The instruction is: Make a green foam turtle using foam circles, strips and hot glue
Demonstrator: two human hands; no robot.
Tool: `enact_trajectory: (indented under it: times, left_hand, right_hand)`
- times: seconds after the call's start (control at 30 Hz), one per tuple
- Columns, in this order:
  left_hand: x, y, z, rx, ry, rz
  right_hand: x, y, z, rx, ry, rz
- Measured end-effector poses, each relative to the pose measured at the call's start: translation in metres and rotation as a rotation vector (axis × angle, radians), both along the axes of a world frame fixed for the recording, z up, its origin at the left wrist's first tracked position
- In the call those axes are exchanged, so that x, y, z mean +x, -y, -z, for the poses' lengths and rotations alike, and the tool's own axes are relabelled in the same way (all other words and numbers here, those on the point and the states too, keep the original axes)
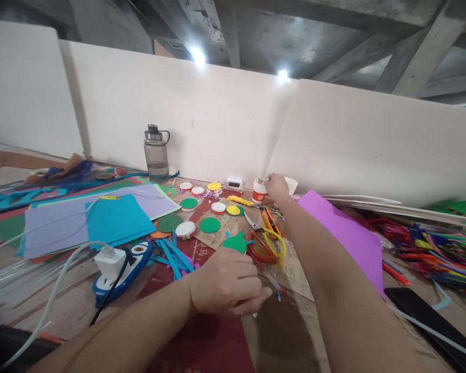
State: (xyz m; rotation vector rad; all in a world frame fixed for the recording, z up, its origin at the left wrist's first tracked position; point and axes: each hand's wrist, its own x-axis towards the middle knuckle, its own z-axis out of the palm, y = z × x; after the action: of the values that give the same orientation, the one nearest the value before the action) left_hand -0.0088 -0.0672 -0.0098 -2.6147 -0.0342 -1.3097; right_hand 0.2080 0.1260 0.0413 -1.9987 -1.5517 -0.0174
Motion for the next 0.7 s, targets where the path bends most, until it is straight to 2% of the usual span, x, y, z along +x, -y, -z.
enact_trajectory:
  times: [0.2, 0.33, 0.43, 0.5, 0.57, 0.7]
  left_hand:
    - [0.000, -0.001, 0.005, -0.047, -0.018, -0.018]
    - [0.000, -0.004, 0.006, -0.075, -0.016, -0.026]
    - [-0.002, -0.007, 0.004, -0.119, 0.030, -0.047]
    - [-0.004, -0.011, 0.001, -0.205, 0.060, -0.079]
    - [-0.008, -0.016, -0.003, -0.361, 0.122, -0.148]
    - [-0.015, -0.029, -0.013, -0.793, 0.357, -0.262]
  right_hand:
    - [-0.009, -0.023, 0.016, -0.025, -0.010, -0.009]
    - [-0.007, -0.016, 0.007, 0.063, -0.073, -0.007]
    - [-0.001, 0.002, -0.009, 0.160, -0.121, -0.002]
    - [0.001, 0.019, -0.021, 0.214, -0.149, -0.003]
    - [0.000, 0.041, -0.031, 0.268, -0.249, -0.043]
    - [-0.014, 0.097, -0.039, 0.327, -0.635, -0.239]
